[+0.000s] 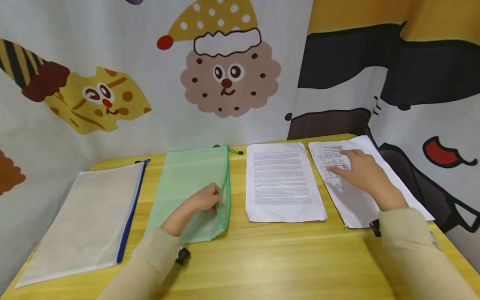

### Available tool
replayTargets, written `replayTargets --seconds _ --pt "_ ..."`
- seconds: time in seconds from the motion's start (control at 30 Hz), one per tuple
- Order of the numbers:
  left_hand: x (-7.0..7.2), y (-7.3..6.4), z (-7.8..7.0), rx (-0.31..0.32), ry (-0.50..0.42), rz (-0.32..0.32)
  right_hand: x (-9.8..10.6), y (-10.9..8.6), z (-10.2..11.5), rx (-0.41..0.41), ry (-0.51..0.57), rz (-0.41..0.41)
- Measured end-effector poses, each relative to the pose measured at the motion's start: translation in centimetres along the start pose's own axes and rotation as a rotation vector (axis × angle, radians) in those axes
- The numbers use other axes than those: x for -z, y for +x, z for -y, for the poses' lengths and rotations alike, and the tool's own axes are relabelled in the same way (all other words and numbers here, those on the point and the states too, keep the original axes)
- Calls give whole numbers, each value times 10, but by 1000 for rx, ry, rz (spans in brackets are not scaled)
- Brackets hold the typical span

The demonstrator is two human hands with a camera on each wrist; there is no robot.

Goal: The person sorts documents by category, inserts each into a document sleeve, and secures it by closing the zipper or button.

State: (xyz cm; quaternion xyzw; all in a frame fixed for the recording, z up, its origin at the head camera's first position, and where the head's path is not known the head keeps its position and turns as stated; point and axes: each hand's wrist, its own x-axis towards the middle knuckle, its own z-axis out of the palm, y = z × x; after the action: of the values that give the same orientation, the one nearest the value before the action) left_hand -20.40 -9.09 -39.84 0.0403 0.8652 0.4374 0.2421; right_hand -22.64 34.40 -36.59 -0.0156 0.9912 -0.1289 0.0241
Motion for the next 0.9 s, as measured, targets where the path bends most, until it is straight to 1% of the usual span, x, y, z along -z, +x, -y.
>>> replayTargets --seconds 0.2,0.3,0.43,0.57,0.63,0.8,0.9 --pt "0 -2 3 8 -56 10 4 -11 -31 -101 66 -11" --pt "1 -2 5 24 -95 19 6 -17 -45 -152 87 -18" --pt "2 -2 6 29 -138 33 6 -25 -62 -224 97 -29" --pt "2 -1 7 23 -148 50 5 -32 -77 -302 109 -26" --pt "2 0 7 15 -150 55 3 -34 -84 -332 130 -11" --pt "1 0 7 9 -164 46 -2 -38 -99 -362 151 10" --pt "0 -1 6 10 -161 41 -5 -38 -107 -350 145 9"
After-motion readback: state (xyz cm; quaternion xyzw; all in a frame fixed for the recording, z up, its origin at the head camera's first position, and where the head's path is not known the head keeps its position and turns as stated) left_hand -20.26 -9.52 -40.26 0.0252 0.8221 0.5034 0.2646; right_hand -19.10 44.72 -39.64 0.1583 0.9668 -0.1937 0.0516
